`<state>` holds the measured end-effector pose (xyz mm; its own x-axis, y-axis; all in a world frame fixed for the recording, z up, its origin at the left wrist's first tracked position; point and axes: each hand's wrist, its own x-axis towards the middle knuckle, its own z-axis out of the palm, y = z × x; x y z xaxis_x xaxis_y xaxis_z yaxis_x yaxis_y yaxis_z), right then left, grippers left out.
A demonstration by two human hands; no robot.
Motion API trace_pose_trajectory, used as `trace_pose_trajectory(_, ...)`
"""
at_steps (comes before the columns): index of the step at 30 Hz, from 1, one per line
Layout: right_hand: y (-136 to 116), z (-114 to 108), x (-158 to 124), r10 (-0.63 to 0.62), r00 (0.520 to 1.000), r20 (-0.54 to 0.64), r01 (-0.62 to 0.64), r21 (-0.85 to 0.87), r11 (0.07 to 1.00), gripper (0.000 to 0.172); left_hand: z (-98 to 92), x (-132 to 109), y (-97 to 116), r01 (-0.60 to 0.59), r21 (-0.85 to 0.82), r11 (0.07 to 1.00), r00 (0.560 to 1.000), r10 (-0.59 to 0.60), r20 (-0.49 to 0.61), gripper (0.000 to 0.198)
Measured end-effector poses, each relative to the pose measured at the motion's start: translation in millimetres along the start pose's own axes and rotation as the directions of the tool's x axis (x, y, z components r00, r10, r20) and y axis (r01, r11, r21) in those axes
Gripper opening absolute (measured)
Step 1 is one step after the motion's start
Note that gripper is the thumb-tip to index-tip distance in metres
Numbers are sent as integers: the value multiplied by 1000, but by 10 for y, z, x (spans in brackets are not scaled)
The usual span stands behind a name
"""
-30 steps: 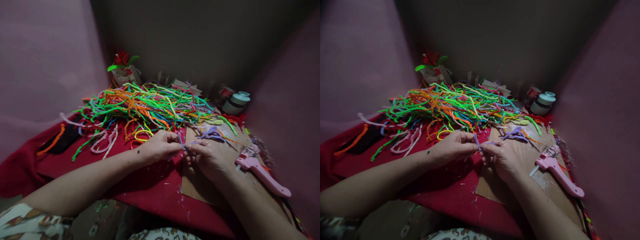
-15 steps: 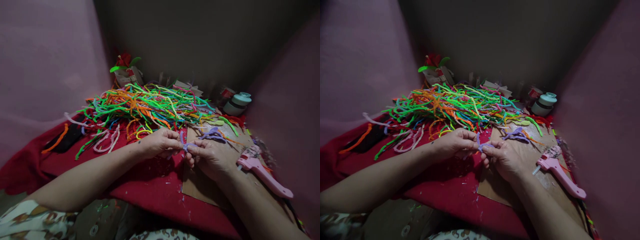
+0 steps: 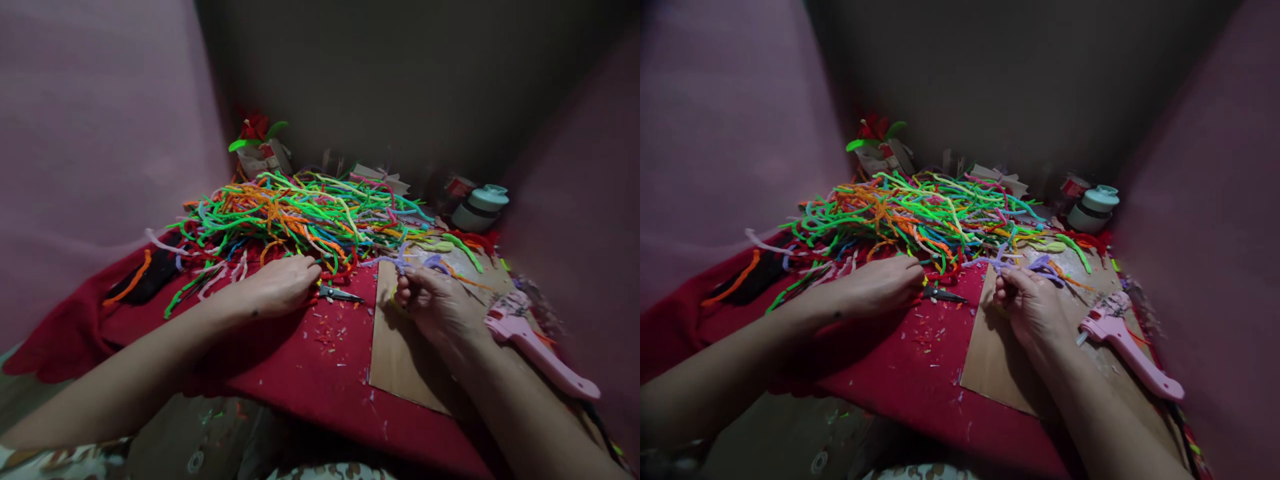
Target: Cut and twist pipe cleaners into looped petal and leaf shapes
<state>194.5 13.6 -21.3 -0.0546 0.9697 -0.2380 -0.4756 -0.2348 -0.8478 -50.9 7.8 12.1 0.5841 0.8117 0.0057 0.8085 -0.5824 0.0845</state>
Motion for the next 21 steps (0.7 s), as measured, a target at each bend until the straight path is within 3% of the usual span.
trace_pose_trajectory(4,12,12,-6,17,1000,-15,-17,34,999,10,140,-94,-29,-68,184,981,997,74,-28,15)
trace_pose_trajectory(8,6,32,-24,10,1000,-14,-9,25,1000,10,172,-88,-109,-68,186,980,996,76,-38,18)
trace_pose_trajectory(12,2,58,-30,-15,999,-42,16,18,1000,13,118,-72,-164,24,163,986,998,-13,-68,13)
trace_pose_trajectory(17,5,65,-29,-32,999,-28,32,2,999,14,21,-61,-44,26,171,985,992,-5,-123,9)
trace_pose_trajectory(21,4,53,-42,-22,999,-31,22,-9,1000,15,-12,-34,113,92,164,982,990,-73,-121,16)
